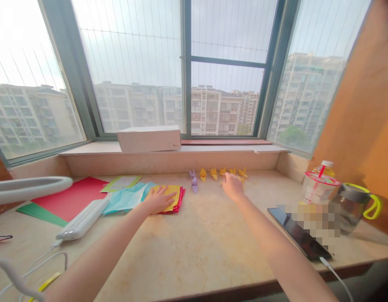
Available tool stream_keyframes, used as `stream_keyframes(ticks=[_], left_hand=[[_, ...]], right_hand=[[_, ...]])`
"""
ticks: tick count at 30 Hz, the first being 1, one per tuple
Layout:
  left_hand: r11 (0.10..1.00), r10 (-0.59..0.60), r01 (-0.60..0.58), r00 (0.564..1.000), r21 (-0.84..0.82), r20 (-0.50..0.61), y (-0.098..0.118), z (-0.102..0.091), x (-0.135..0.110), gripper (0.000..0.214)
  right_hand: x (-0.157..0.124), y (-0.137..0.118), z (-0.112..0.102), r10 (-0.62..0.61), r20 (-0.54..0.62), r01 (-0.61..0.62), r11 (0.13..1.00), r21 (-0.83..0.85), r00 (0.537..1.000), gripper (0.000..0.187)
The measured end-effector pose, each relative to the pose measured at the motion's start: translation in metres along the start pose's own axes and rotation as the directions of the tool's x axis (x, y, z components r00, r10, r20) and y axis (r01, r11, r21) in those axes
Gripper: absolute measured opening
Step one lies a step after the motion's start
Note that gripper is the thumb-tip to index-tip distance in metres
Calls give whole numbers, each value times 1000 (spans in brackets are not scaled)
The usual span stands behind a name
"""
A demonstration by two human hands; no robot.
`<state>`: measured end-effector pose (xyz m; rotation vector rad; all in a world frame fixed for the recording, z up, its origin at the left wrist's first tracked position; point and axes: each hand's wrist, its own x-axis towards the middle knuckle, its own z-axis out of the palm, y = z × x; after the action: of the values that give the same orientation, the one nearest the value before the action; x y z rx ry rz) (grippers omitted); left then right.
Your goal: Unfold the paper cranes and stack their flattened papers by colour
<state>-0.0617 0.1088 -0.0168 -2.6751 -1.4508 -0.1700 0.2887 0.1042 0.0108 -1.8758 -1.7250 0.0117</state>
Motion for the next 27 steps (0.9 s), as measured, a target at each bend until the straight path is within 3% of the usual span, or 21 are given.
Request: stream_keyframes(ticks=[3,7,10,13,16,20,21,22,24,25,27], left_hand=[[996,67,-55,983,75,-170,13,-14,-1,29],[992,99,-74,961,101,-259,25,-28,-9,27],[987,146,-119,949,109,-281,30,-30,-21,23],[979,203,-180,916,96,-346,37,-25,-31,20],[983,177,-184,893,23,-414,49,-15,-34,18],[972,124,-209,839,-104,-530,71,-5,-34,34],[968,112,-217,824,-127,-556,75,-4,-35,40],[964,102,-224,814,-146,-572,79,-4,-36,44],[956,92,-234,813,-177,-575,84,-4,-39,45],[951,96,-243,821,-192,-563,85,-4,-41,41],[940,104,-260,837,-223,-537,86,-5,-45,32]], right_hand=[[30,42,-10,132,-37,-135,986,-94,991,44],[41,86,0,230,23,-224,965,-137,973,40],[40,102,8,245,30,-238,962,-135,969,29],[42,100,2,232,-27,-234,965,-116,972,31],[38,75,-5,104,-113,-114,990,-82,988,37],[3,8,11,-233,-50,232,972,-26,971,24],[-11,-11,18,-338,-12,338,941,2,941,21],[-26,-29,24,-495,20,494,868,53,868,19],[-55,-60,33,-658,-3,654,749,108,753,19],[-67,-71,34,-699,0,693,709,126,715,20],[-83,-83,33,-717,-19,708,684,173,697,22]])
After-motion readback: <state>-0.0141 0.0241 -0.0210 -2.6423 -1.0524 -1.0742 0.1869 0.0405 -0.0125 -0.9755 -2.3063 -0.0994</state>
